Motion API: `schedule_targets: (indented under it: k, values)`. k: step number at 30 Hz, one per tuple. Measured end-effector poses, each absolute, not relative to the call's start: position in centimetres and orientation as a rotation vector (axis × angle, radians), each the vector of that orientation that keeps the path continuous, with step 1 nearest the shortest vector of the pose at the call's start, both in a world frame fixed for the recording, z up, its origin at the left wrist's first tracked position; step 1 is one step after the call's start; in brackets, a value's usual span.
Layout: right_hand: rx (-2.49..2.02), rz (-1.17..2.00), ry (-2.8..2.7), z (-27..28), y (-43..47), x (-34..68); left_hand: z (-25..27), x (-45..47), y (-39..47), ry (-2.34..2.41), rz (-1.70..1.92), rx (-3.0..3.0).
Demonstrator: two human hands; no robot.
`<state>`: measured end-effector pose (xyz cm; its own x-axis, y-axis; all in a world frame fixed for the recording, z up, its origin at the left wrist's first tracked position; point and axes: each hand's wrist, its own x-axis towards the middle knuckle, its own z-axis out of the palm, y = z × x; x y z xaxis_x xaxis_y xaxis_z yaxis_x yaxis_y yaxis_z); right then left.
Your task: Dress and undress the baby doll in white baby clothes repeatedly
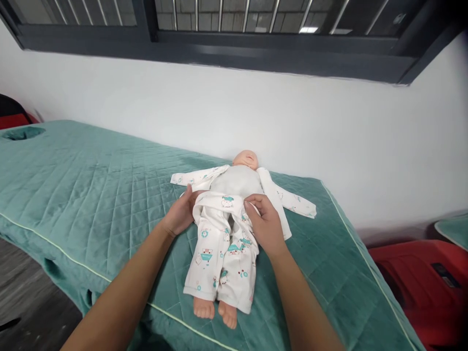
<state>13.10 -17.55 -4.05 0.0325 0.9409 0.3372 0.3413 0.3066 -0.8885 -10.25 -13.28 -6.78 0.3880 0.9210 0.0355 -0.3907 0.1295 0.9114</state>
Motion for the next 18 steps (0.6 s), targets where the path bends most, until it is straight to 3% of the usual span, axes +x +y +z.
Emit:
schedule_targets:
  k: [5,11,18]
  values:
    - [-1.2,0.779,-1.512,-4.1,-17.4,13.3,-6.2,-9.5,-12.3,0.824,0.872,1.24]
    - [-1.257,0.821,-1.624,-3.7,-17.6,13.6,-6.1,-11.1,-12.6,0.693,0.652,1.337]
    - [-1.221,0.93,-1.577,-3.1,-17.8,13.9,-6.8,-11.4,-12.8,0.656,0.824,1.175]
